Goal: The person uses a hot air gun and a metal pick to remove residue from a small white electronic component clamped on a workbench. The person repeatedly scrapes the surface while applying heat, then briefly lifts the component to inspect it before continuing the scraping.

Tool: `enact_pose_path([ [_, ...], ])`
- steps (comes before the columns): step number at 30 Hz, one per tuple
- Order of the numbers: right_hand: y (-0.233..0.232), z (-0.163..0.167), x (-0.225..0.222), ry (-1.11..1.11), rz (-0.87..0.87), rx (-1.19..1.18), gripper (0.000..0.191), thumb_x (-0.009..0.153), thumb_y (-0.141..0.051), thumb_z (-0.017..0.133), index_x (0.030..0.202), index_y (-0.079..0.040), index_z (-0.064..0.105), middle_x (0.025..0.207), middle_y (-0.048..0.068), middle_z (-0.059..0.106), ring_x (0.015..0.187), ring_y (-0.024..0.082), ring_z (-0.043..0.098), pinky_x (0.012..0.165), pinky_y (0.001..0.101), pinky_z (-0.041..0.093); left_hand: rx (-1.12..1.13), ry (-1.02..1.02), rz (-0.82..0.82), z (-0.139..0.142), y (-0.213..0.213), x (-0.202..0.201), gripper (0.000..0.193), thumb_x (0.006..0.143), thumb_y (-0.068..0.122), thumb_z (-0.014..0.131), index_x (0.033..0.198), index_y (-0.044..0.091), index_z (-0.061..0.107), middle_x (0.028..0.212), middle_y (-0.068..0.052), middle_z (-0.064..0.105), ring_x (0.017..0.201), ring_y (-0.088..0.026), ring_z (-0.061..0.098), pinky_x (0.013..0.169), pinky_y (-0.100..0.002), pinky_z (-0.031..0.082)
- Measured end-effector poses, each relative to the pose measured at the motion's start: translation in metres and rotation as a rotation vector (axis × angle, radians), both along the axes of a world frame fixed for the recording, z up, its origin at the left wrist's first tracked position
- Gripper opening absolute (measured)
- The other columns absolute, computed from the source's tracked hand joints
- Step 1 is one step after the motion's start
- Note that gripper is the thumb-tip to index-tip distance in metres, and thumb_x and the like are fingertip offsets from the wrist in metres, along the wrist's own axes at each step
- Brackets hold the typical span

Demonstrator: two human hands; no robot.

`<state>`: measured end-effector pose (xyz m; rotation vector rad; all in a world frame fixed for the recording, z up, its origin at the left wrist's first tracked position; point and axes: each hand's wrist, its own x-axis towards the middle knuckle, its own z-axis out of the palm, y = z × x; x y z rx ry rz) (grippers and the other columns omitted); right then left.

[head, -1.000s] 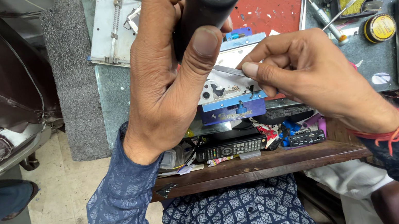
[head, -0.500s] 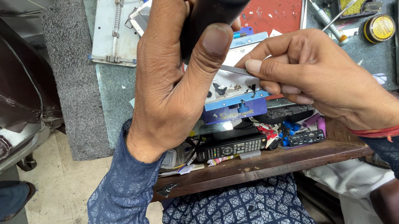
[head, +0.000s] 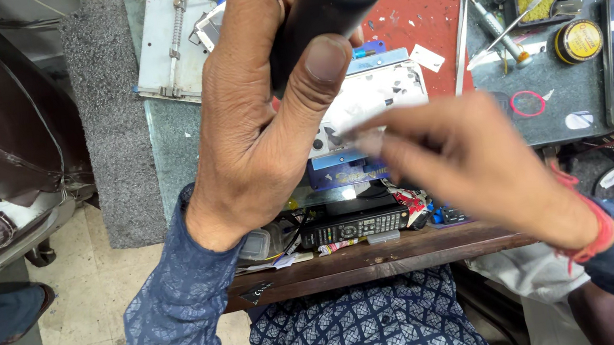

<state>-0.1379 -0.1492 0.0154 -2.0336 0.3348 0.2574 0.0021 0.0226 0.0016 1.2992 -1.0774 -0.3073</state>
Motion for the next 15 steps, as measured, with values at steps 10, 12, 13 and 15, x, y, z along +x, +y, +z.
enact_pose_path([
  [10,-0.008,0.0,-0.011,-0.437,-0.1,-0.354,0.021,0.098,-0.003,0.066,0.117,-0.005,0.074,0.097,0.007,0.077,0.083,0.015,0.076,0.07,0.0279,0.057,0.031,-0.052,0.039,0.006,0.004,0.003,0.048,0.117,0.051,0.045,0.146,0.012,0.047,0.114,0.0,0.063,0.097,-0.006,0.058,0.086,-0.021,0.048],
  [12,-0.009,-0.003,-0.009,-0.47,-0.008,-0.429,0.023,0.093,-0.001,0.068,0.115,-0.006,0.074,0.094,0.006,0.076,0.08,0.017,0.073,0.065,0.0285,0.054,0.036,-0.056,0.04,0.007,0.005,0.004,0.049,0.117,0.052,0.045,0.146,0.012,0.047,0.113,0.0,0.064,0.096,-0.005,0.059,0.086,-0.021,0.048],
  [13,-0.01,-0.005,-0.007,-0.49,0.038,-0.469,0.025,0.091,0.001,0.069,0.114,-0.006,0.074,0.092,0.006,0.076,0.079,0.018,0.072,0.063,0.0287,0.052,0.034,-0.057,0.038,0.007,0.004,0.004,0.049,0.118,0.052,0.046,0.146,0.012,0.047,0.112,0.0,0.064,0.095,-0.005,0.059,0.085,-0.021,0.048],
  [15,-0.006,-0.009,-0.005,-0.579,0.03,-0.76,0.022,0.093,0.001,0.074,0.113,-0.006,0.076,0.084,0.009,0.069,0.075,0.024,0.065,0.064,0.0359,0.048,0.034,-0.059,0.04,0.008,0.004,0.005,0.05,0.118,0.053,0.046,0.145,0.012,0.047,0.112,0.0,0.064,0.095,-0.005,0.059,0.084,-0.021,0.048],
])
